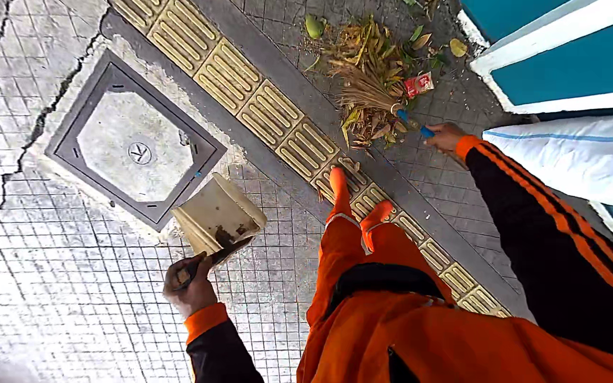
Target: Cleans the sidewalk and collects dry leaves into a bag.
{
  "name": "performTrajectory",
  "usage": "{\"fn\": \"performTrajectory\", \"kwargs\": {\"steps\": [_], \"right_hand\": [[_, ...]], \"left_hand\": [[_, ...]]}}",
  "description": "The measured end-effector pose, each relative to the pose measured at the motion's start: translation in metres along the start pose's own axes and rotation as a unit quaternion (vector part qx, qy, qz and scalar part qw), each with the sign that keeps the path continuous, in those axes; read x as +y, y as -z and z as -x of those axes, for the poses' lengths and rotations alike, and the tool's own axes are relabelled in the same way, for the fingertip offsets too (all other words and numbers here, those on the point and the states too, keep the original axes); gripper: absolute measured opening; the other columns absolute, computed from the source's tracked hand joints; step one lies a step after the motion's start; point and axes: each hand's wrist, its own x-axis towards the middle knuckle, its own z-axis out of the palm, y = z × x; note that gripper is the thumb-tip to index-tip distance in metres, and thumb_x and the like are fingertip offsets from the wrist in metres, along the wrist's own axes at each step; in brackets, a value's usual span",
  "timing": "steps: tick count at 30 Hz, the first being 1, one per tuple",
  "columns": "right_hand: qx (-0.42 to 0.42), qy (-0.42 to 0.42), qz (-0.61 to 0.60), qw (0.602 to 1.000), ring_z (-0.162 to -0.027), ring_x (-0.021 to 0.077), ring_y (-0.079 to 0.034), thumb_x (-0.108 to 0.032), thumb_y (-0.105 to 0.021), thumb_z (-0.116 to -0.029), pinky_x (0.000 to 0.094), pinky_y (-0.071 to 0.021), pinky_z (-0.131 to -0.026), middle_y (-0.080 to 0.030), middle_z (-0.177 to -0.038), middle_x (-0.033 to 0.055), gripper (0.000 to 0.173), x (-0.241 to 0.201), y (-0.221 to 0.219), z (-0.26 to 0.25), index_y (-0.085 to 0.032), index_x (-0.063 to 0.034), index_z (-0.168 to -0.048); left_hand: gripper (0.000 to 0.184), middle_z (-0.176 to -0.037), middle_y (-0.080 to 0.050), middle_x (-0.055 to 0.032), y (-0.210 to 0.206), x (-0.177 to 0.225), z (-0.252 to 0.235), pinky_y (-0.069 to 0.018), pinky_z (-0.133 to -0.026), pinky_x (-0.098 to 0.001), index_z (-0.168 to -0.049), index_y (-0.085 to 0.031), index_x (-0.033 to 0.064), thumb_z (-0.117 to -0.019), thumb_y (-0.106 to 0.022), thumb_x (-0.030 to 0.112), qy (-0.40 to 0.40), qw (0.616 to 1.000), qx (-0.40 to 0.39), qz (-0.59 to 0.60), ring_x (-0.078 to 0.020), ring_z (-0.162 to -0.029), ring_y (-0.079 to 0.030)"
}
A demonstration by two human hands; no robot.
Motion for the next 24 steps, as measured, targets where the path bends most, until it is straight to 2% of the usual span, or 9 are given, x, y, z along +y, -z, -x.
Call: {"fn": "performTrajectory", "kwargs": {"steps": [4,8,10,12,16,18,20,22,24], "right_hand": [[0.052,-0.028,0.016,0.998,-0.063,0.0241,-0.054,-0.014,-0.069,-0.0977,0.0411,-0.0499,-0.058,-0.064,-0.109,0.0228,0.067,-0.017,0.015,0.056,-0.043,-0.0231,-0.159],[0.049,0.004,0.042,0.998,-0.067,0.0328,-0.061,-0.013,-0.066,-0.0993,0.0511,-0.0542,-0.063,-0.065,-0.111,0.0279,0.068,0.019,0.001,0.130,-0.038,-0.0204,-0.161],[0.004,0.021,0.040,0.999,-0.056,0.0269,-0.057,-0.015,-0.066,-0.0994,0.0450,-0.0527,-0.054,-0.066,-0.097,0.0244,0.070,0.049,-0.012,0.161,-0.036,-0.0237,-0.162],[-0.087,0.031,0.060,0.994,-0.053,0.0210,-0.053,-0.015,-0.066,-0.1006,0.0384,-0.0503,-0.052,-0.066,-0.093,0.0204,0.070,0.065,-0.024,0.175,-0.035,-0.0237,-0.163],[-0.163,0.065,0.134,0.975,-0.061,0.0237,-0.058,-0.016,-0.072,-0.0957,0.0424,-0.0526,-0.059,-0.069,-0.099,0.0195,0.065,0.092,-0.051,0.090,-0.049,-0.0255,-0.156],[-0.120,0.055,0.153,0.979,-0.063,0.0249,-0.060,-0.014,-0.072,-0.0928,0.0423,-0.0542,-0.058,-0.069,-0.097,0.0201,0.066,0.106,-0.043,0.029,-0.051,-0.0221,-0.154],[-0.061,0.053,0.101,0.992,-0.066,0.0266,-0.059,-0.009,-0.071,-0.0921,0.0435,-0.0532,-0.059,-0.067,-0.105,0.0229,0.067,0.108,-0.010,-0.003,-0.049,-0.0167,-0.155],[-0.013,0.054,0.060,0.997,-0.071,0.0292,-0.061,-0.008,-0.069,-0.0934,0.0463,-0.0539,-0.063,-0.066,-0.115,0.0242,0.068,0.109,0.022,0.022,-0.046,-0.0158,-0.157],[0.023,0.056,0.068,0.996,-0.084,0.0392,-0.066,-0.006,-0.066,-0.0952,0.0557,-0.0554,-0.074,-0.062,-0.126,0.0296,0.070,0.108,0.045,0.069,-0.040,-0.0127,-0.159]], "left_hand": [[0.031,-0.092,-0.071,-0.0017,0.015,-0.018,0.009,-0.0603,-0.073,-0.0271,-0.104,-0.057,-0.0009,-0.0743,-0.066,-0.006,0.047,0.999,0.006,-0.022,-0.0080,-0.086,-0.071],[0.032,-0.094,-0.073,-0.0044,0.026,-0.033,0.037,-0.0613,-0.073,-0.0296,-0.103,-0.058,0.0005,-0.0737,-0.068,-0.006,0.078,0.997,0.002,-0.009,-0.0120,-0.087,-0.072],[0.032,-0.093,-0.073,-0.0032,0.026,-0.038,0.060,-0.0614,-0.073,-0.0290,-0.102,-0.058,0.0015,-0.0726,-0.068,-0.005,0.083,0.996,0.002,-0.015,-0.0111,-0.087,-0.072],[0.032,-0.093,-0.073,-0.0031,0.025,-0.045,0.087,-0.0613,-0.071,-0.0287,-0.102,-0.058,0.0018,-0.0727,-0.069,-0.004,0.083,0.996,0.007,-0.015,-0.0111,-0.086,-0.072],[0.031,-0.094,-0.072,-0.0038,0.013,-0.055,0.155,-0.0603,-0.072,-0.0283,-0.103,-0.058,0.0006,-0.0739,-0.068,-0.004,0.078,0.997,0.023,-0.019,-0.0107,-0.087,-0.071],[0.031,-0.095,-0.072,-0.0048,0.017,-0.056,0.198,-0.0607,-0.072,-0.0290,-0.103,-0.057,0.0000,-0.0746,-0.068,-0.004,0.085,0.995,0.035,-0.024,-0.0116,-0.087,-0.071],[0.030,-0.095,-0.073,-0.0055,0.026,-0.057,0.236,-0.0621,-0.074,-0.0313,-0.102,-0.058,0.0004,-0.0737,-0.069,-0.004,0.090,0.994,0.054,-0.016,-0.0138,-0.089,-0.072],[0.029,-0.096,-0.074,-0.0050,0.047,-0.061,0.274,-0.0626,-0.075,-0.0320,-0.100,-0.058,0.0019,-0.0733,-0.068,-0.004,0.102,0.993,0.063,-0.010,-0.0143,-0.091,-0.073],[0.029,-0.096,-0.075,-0.0053,0.061,-0.065,0.308,-0.0628,-0.074,-0.0317,-0.100,-0.058,0.0019,-0.0737,-0.068,-0.004,0.122,0.990,0.072,-0.008,-0.0145,-0.090,-0.073]]}}
